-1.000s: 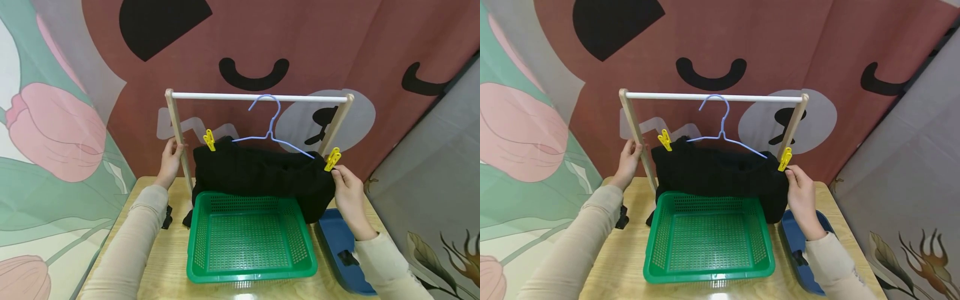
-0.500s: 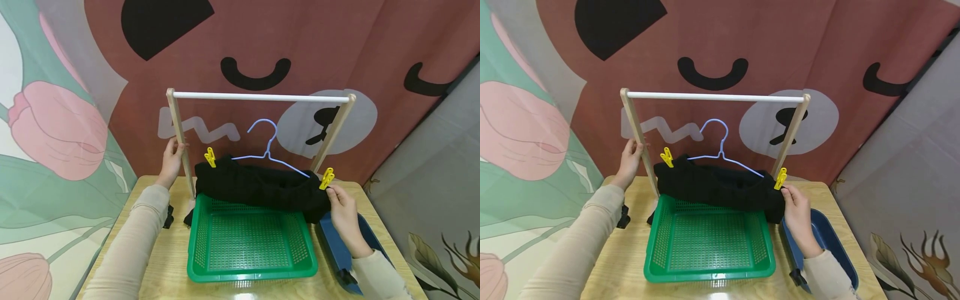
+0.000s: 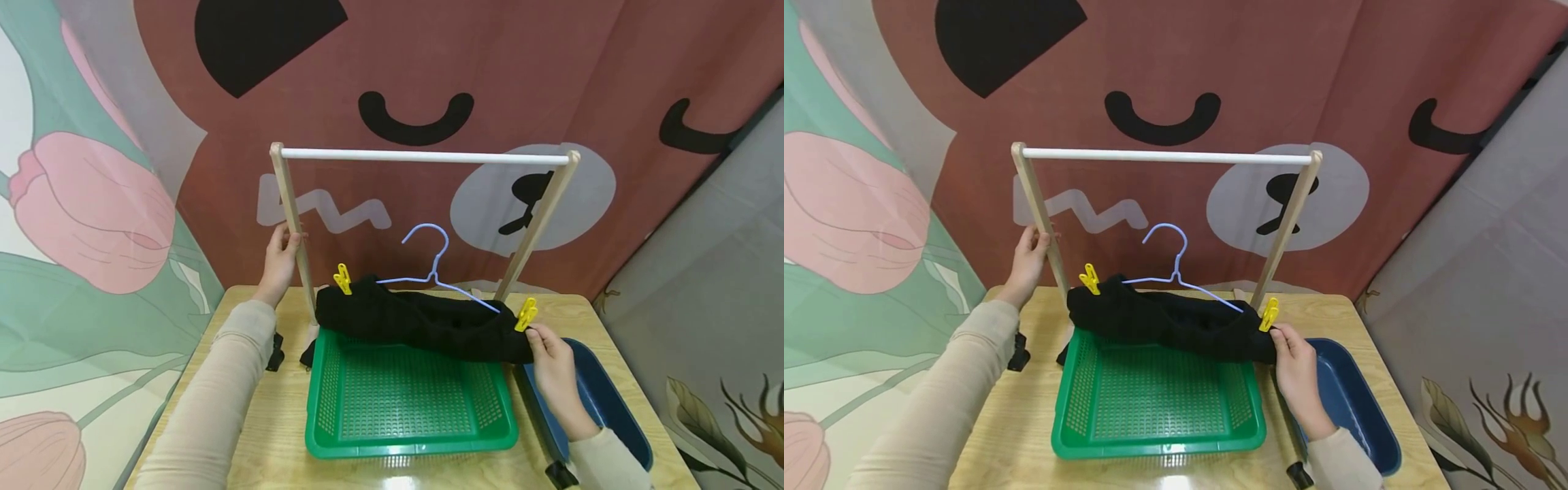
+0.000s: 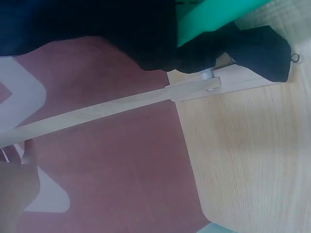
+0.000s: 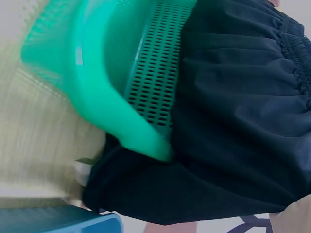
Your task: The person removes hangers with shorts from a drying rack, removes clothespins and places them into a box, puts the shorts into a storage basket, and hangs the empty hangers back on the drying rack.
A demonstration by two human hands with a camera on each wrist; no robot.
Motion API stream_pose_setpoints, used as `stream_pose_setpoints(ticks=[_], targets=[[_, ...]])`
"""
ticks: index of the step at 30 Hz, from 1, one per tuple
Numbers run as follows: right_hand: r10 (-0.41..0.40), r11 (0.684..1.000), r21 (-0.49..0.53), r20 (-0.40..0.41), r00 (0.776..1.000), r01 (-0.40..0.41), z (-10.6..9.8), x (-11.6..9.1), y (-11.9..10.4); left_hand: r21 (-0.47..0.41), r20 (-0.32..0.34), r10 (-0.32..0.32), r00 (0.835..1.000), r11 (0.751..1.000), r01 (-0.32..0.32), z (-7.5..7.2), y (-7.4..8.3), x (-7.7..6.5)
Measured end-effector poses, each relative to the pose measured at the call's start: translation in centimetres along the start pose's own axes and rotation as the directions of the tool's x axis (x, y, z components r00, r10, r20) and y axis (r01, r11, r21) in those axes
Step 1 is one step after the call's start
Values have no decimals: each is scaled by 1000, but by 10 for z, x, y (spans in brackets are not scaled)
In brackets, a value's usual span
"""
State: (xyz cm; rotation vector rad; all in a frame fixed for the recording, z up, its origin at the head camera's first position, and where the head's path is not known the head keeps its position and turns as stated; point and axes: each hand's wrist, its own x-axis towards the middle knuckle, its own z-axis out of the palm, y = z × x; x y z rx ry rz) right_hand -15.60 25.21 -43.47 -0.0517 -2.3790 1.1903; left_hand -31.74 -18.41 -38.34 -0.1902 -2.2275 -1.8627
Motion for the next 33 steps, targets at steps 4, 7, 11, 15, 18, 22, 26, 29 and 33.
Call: stream_pose_setpoints(ticks=[4,7,11,15,18,22,26,29,33], targets=[[6,1000,-1,-6,1000,-6,3,-5,3,18,26,-31,999,999,31,-1,18,-7],[4,1000,4,0,1000,-4,5,-8,6,25,26,-44,999,999,43,-3,22,-8],[-4,1000,24,1,1000,4,5,-12,10,67,3,-26,1000,997,26,-6,8,-3],[-9,999,34,-11,1000,9,5,-14,13,116,1,-18,1000,993,18,-8,1,-4],[-7,999,35,-18,1000,8,5,-14,14,158,0,-33,999,987,32,-14,-2,-8],[-11,999,38,-20,1000,11,4,-15,14,213,-5,-57,998,975,57,-23,-5,-15],[-21,999,40,-12,1000,21,2,-15,13,190,-38,-62,997,979,68,-26,-9,-24],[-22,999,43,-15,1000,23,2,-16,14,136,-103,-51,993,989,65,-24,-11,-35],[-31,998,51,-23,999,32,2,-16,15,92,-179,-22,984,995,39,-20,-14,-52]])
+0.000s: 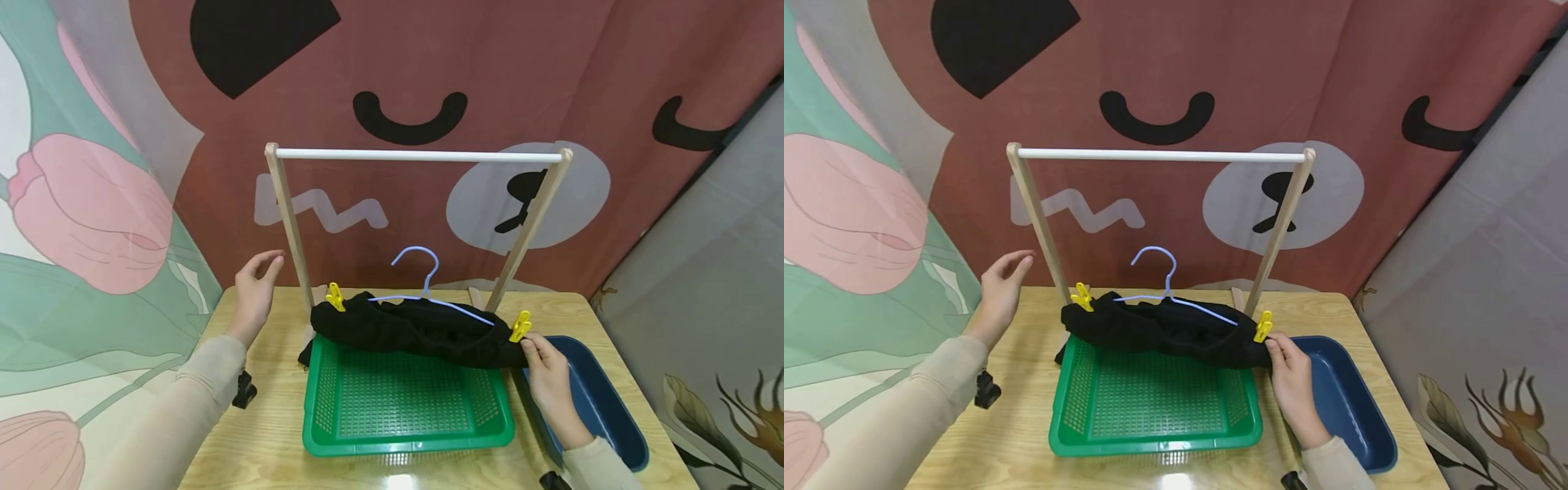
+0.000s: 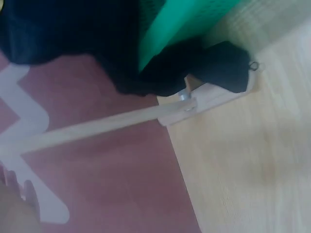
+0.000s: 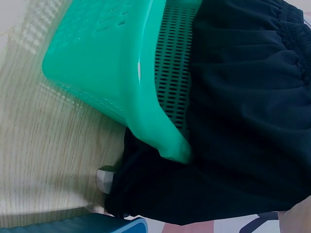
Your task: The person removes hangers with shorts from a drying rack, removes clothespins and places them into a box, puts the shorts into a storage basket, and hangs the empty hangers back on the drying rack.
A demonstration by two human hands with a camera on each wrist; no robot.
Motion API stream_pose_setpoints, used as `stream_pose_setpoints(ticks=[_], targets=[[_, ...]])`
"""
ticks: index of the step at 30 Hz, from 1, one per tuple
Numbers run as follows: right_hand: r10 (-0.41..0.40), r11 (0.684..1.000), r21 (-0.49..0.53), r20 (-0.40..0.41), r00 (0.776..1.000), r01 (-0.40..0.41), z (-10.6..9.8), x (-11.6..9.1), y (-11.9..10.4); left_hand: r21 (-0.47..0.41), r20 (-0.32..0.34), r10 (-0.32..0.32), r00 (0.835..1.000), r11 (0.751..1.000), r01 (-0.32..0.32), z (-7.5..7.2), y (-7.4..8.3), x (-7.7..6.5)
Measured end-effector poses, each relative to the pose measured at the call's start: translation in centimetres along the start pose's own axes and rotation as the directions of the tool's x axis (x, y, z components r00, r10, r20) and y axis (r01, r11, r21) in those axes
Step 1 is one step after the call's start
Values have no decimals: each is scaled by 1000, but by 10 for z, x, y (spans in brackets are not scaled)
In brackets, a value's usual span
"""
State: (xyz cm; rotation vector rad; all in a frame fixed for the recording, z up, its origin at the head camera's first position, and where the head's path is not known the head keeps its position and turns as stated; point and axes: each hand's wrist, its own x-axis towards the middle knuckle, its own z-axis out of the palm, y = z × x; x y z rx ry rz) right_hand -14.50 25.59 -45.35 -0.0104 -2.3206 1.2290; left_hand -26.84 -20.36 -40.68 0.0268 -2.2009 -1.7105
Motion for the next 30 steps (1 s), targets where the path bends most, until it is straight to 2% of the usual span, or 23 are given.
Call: stream_pose_setpoints(ticks=[3,10,16,19,22,26,30], targets=[[-10,1000,1,-2,1000,10,0,-1,0,0,1,19,1000,1000,-19,1,-2,-11],[-26,1000,-2,2,1000,26,-1,-3,0,26,100,55,993,998,-58,7,-2,-31],[-34,999,4,-5,999,34,0,-2,0,33,199,19,980,999,-26,10,-8,-48],[-36,999,-3,-3,999,36,1,-2,1,27,277,16,961,999,-25,9,-13,-55],[-35,999,-5,2,999,36,1,-3,1,44,362,23,932,998,-42,8,-17,-60],[-37,999,8,5,999,37,1,-3,3,152,443,-19,896,987,-54,9,-18,-65],[-54,998,18,5,999,54,1,-3,2,270,476,-55,878,959,-87,11,-18,-70]])
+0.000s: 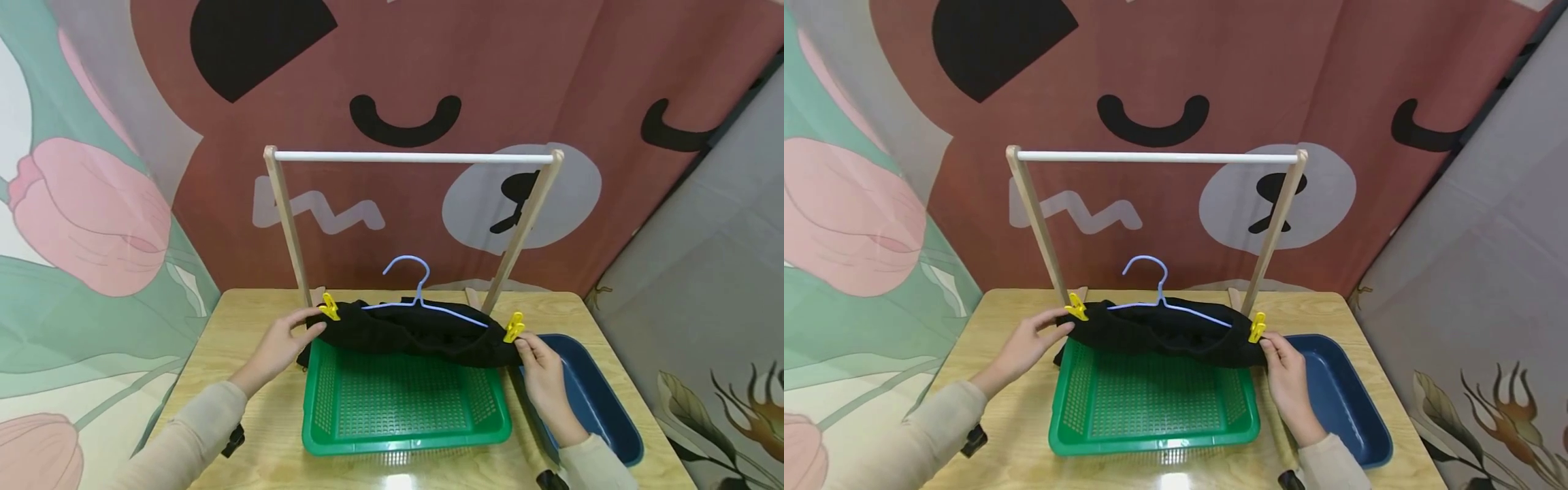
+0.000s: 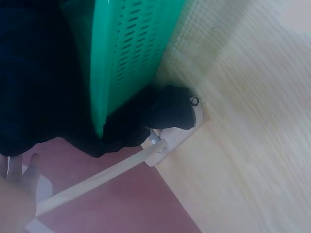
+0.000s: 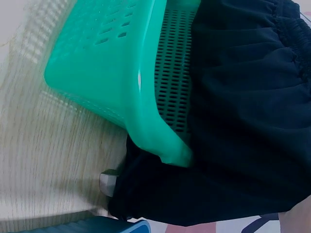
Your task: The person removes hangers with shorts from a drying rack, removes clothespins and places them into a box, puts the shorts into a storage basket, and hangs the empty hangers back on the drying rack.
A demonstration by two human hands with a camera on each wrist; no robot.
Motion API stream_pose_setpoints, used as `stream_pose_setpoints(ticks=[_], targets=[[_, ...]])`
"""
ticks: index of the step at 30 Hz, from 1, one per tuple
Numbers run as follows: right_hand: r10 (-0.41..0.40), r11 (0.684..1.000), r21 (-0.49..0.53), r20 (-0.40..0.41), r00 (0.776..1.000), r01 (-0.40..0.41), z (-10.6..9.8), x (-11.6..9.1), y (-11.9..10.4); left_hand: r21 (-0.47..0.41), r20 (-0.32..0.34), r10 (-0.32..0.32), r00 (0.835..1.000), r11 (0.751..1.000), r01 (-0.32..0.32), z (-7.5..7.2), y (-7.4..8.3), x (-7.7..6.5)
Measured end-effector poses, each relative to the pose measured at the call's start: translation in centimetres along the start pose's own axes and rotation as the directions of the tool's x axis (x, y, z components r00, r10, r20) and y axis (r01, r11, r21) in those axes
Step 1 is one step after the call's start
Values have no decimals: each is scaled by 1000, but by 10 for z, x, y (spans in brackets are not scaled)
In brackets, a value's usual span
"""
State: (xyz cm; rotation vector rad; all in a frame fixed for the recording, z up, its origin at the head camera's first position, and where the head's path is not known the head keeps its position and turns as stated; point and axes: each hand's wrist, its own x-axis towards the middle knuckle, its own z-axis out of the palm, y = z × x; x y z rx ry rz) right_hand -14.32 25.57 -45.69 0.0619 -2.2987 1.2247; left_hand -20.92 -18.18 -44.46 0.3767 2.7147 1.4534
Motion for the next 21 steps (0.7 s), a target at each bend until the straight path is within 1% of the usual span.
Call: stream_pose_setpoints(ticks=[2,4,7,9,10,12,15,18,21], targets=[[-6,1000,5,4,1000,6,0,0,-1,70,8,30,1000,997,-31,2,1,-2],[-12,1000,9,10,1000,12,-1,0,-3,143,18,87,996,986,-89,3,3,-4],[-11,1000,8,25,1000,10,-2,0,-2,226,35,191,981,955,-194,5,6,-6],[-3,1000,0,34,999,3,-2,-1,-1,261,48,240,969,934,-245,5,8,-7],[2,1000,-3,44,999,-2,-3,-1,0,277,52,255,966,925,-259,5,8,-7],[13,1000,-4,66,998,-13,-4,-2,0,304,55,270,961,913,-273,6,10,-9],[9,1000,-6,101,995,-9,-5,-2,0,333,46,261,964,906,-261,6,13,-12],[4,1000,-17,141,990,-2,-7,0,-1,346,25,233,972,910,-227,7,14,-14],[13,998,-57,186,982,-3,-9,2,-1,339,-1,210,978,920,-197,8,15,-15]])
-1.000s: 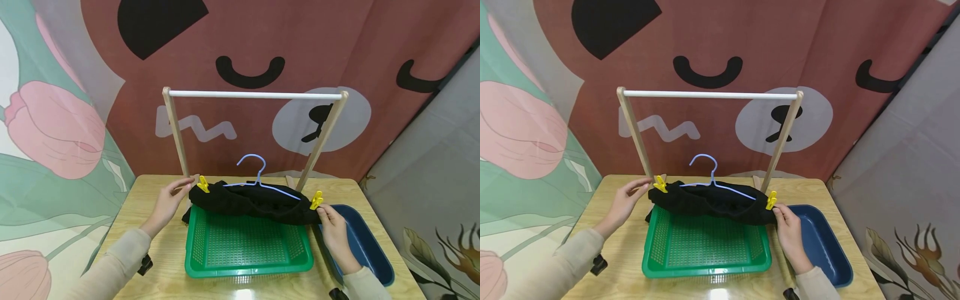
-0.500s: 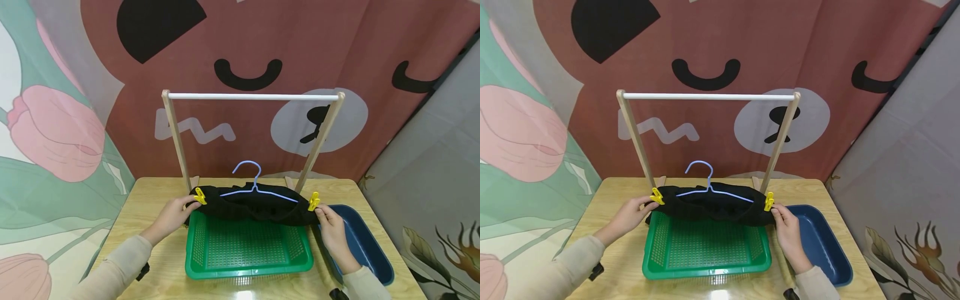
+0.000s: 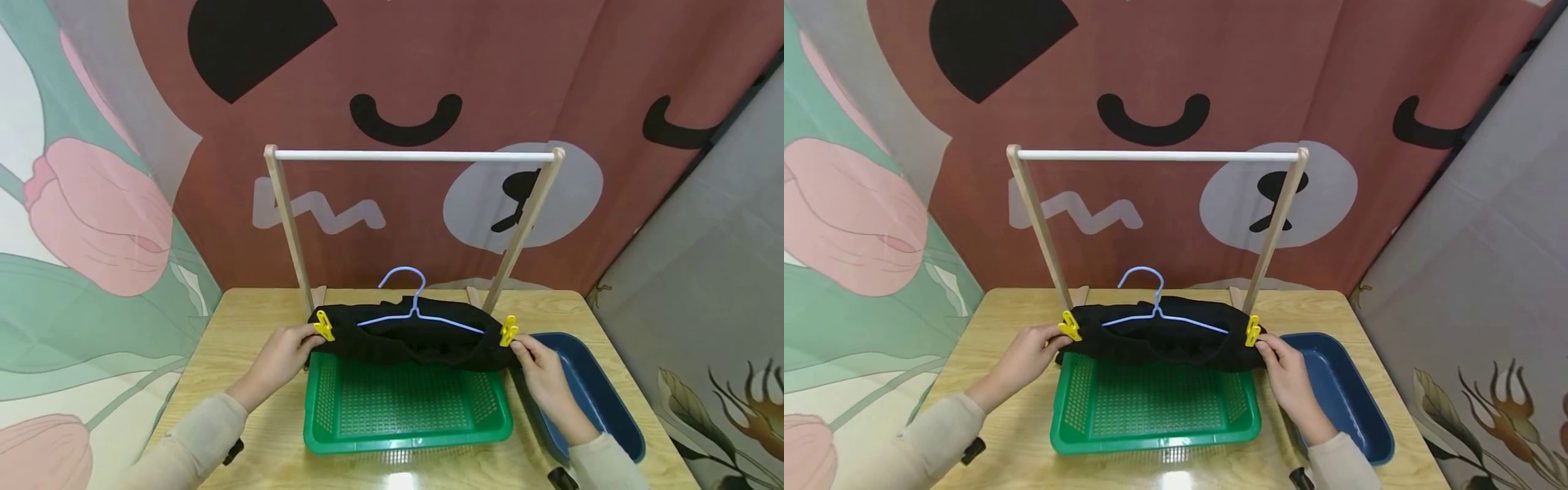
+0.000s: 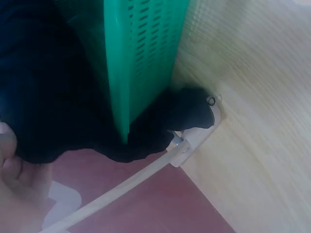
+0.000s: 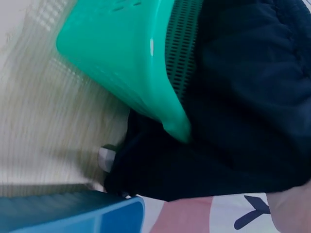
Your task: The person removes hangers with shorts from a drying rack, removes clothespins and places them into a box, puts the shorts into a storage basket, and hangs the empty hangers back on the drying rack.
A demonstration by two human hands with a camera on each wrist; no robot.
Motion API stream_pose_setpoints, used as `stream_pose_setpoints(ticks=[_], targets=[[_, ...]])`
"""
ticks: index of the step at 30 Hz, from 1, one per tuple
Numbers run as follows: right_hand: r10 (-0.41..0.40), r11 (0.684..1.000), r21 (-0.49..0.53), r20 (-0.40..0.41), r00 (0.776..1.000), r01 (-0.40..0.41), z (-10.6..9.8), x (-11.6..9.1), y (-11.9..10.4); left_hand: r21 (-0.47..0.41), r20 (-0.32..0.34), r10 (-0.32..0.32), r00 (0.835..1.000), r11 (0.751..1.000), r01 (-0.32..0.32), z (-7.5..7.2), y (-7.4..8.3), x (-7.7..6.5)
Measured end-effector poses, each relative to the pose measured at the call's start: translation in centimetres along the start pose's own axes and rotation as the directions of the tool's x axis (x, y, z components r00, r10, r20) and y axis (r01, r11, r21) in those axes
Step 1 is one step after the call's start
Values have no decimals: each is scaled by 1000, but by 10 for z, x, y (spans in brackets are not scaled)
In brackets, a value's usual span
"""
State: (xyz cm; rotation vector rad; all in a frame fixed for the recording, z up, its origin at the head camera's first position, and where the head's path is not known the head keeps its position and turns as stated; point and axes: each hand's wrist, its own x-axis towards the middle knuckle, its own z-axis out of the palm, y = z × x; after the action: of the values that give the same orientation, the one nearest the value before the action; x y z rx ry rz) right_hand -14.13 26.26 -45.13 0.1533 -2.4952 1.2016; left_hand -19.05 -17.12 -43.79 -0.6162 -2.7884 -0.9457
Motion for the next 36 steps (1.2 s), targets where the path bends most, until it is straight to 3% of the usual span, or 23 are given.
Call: stream_pose_setpoints(ticks=[5,14,27,36], targets=[[3,999,-42,136,991,2,-4,3,2,-70,-26,-61,998,996,59,0,1,-1],[81,996,-60,323,943,-65,-14,7,-3,-181,-68,-176,982,970,162,1,3,1],[66,990,-143,378,924,-12,-31,20,-12,-264,-106,-253,962,939,218,5,3,1],[-71,983,-128,381,922,129,-43,33,-21,-282,-122,-270,955,932,227,5,3,0]])
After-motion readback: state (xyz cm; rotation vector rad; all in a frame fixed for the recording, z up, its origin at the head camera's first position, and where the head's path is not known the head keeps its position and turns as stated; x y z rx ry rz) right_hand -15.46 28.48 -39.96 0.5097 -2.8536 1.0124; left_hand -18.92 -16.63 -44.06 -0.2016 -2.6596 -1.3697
